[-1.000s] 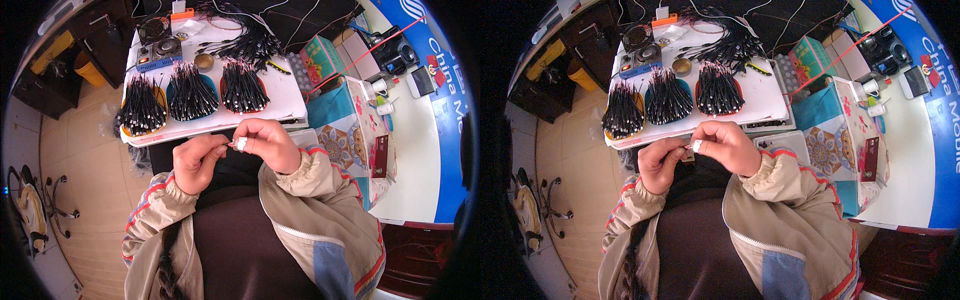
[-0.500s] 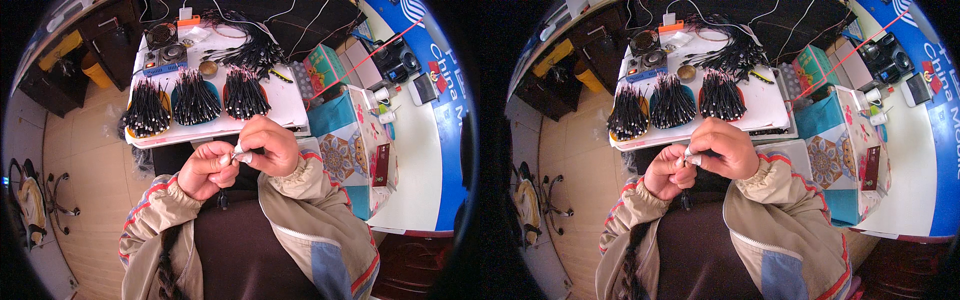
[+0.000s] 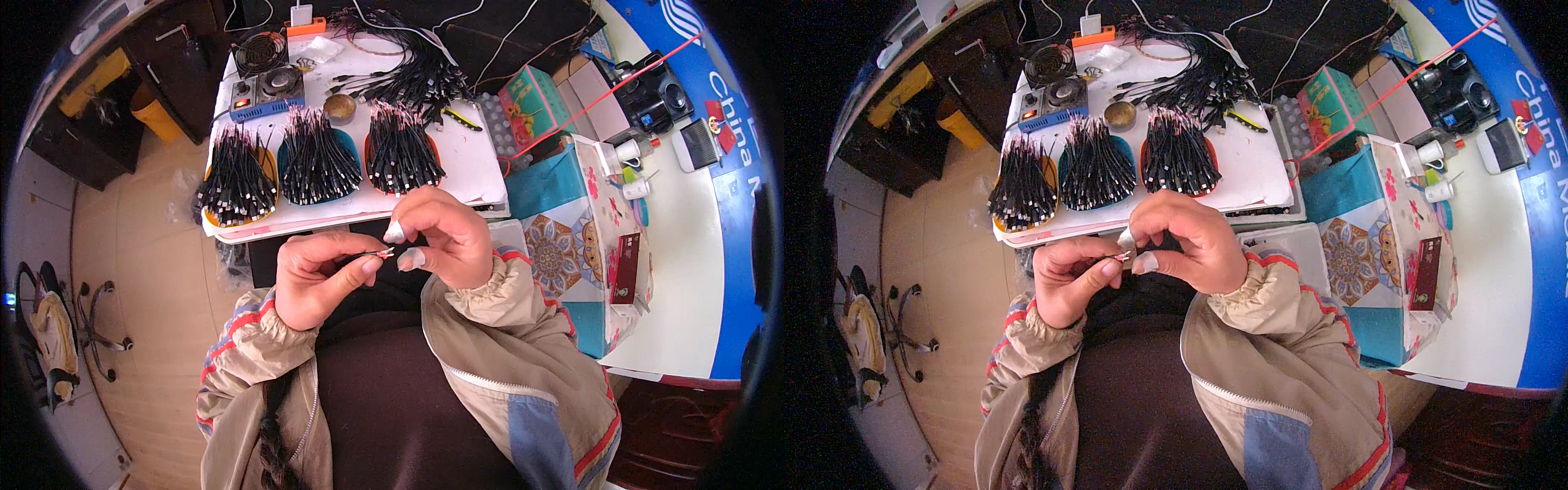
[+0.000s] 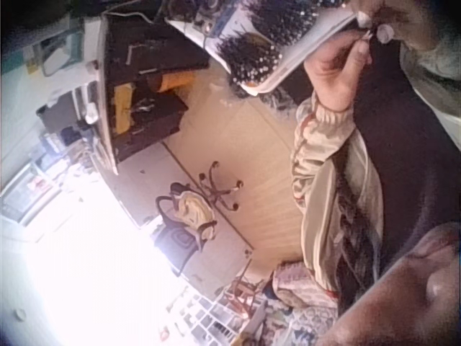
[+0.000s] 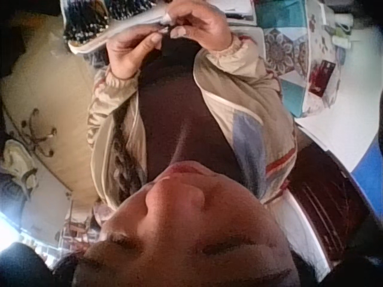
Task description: The person repeatedly picks small black electronic components from trays on the table, attaches a white connector to each one, and places the finished units into a white bin. The process is repeated continuously throughout the clip.
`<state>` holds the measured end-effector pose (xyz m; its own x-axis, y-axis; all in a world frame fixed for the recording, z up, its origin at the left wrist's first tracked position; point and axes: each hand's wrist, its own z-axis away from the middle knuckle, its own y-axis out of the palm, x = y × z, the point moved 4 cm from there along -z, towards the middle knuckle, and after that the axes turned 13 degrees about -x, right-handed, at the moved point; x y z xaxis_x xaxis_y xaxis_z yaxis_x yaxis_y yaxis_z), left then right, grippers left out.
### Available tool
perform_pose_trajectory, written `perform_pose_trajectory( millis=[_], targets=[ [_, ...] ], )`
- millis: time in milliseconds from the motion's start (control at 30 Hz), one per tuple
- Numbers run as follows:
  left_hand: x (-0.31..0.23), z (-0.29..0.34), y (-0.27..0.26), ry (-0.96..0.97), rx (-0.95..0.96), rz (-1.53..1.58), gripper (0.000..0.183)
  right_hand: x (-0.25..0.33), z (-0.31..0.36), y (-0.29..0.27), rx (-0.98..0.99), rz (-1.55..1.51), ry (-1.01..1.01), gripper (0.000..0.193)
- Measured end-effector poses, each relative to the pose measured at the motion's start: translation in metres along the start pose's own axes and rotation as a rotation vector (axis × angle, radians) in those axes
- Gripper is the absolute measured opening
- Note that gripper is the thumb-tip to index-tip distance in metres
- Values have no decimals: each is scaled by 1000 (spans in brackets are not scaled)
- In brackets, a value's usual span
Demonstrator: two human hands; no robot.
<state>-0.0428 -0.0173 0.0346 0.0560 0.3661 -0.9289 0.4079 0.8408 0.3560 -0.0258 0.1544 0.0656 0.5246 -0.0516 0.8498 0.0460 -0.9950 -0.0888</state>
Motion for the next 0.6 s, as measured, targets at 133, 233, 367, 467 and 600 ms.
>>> perform_pose_trajectory(
  millis=[133,233,367,467,600],
  targets=[
    [3,-8,-1,-36,24,-24,14,-3,-5,-4,44,161,-118,17],
    [8,-16,-3,-93,21,-9,14,-16,-5,-2,-20,111,-28,18],
    [6,-38,-3,-107,-48,-56,14,-39,-9,-7,-124,10,141,20],
    [-18,-60,-10,118,-137,-426,11,-51,-12,-22,-294,-64,123,27],
    [-34,-116,-16,478,-188,-968,10,-72,-5,-35,-162,-108,329,34]
  ],
)
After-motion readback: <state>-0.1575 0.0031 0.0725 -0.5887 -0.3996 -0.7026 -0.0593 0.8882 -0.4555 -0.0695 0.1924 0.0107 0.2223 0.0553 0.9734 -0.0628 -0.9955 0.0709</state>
